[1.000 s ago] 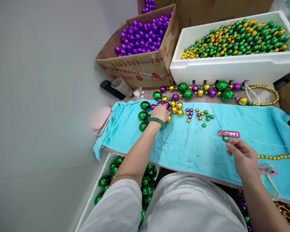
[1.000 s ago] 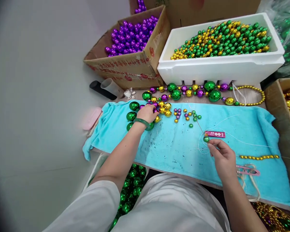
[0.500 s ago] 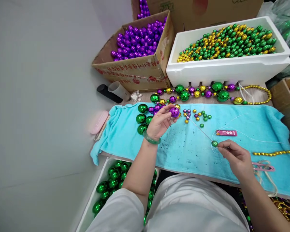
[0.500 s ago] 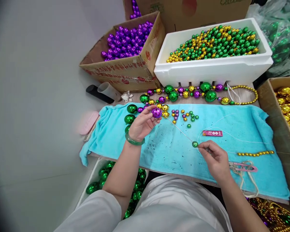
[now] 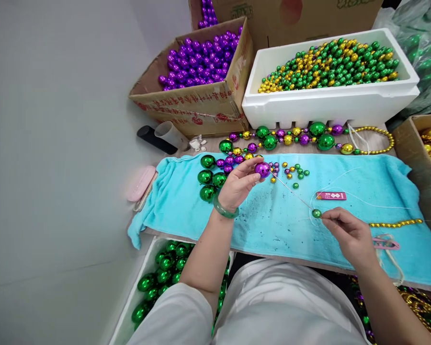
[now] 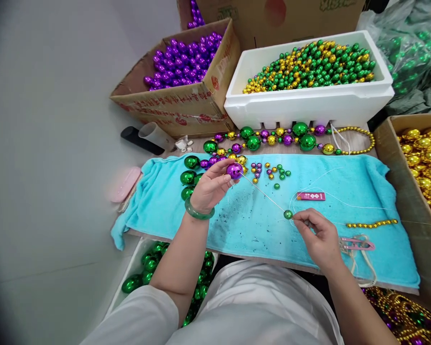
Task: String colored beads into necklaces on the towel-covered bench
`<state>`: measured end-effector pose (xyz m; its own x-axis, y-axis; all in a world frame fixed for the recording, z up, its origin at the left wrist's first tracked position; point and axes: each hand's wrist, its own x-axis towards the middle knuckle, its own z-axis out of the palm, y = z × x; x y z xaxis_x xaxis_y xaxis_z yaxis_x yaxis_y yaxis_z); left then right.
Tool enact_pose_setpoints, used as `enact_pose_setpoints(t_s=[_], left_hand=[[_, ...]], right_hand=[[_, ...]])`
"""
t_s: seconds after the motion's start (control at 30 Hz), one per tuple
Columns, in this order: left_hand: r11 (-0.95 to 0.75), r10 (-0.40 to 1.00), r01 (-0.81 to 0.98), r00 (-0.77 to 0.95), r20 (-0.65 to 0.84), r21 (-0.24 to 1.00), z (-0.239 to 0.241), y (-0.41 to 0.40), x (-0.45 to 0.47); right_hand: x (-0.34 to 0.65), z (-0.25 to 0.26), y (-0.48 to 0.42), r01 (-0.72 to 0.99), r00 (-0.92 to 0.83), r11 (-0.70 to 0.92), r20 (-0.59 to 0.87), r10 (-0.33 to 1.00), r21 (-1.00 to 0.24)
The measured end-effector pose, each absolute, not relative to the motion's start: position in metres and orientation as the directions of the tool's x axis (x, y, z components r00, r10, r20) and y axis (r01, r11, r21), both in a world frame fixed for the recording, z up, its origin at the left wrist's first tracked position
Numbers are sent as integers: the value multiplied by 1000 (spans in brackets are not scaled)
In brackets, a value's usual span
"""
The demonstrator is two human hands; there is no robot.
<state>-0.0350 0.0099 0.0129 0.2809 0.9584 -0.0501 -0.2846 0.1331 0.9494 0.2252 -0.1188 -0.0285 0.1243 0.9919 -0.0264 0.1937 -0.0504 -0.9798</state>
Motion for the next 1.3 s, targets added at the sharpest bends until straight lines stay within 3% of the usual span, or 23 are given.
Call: enact_pose_setpoints(t_s=[0.43,0.73,1.07,1.3], left_hand=[[-3,953,-53,301,19,999,14,9,-38],[65,912,-56,408,-36,996,16,9,-31],[182,924,-201,369,-98,963,3,2,-9],[157,932,-220,355,-71,963,6,2,-8]], right_hand=[[242,-26,-118,318,65,-9,12,998,-948],[251,-25,-115,367,25,6,16,1000,-930],[237,-39,-113,344,42,-18,-4,999,-939],[239,-37,-108,325,46,-25,-10,999,-945]])
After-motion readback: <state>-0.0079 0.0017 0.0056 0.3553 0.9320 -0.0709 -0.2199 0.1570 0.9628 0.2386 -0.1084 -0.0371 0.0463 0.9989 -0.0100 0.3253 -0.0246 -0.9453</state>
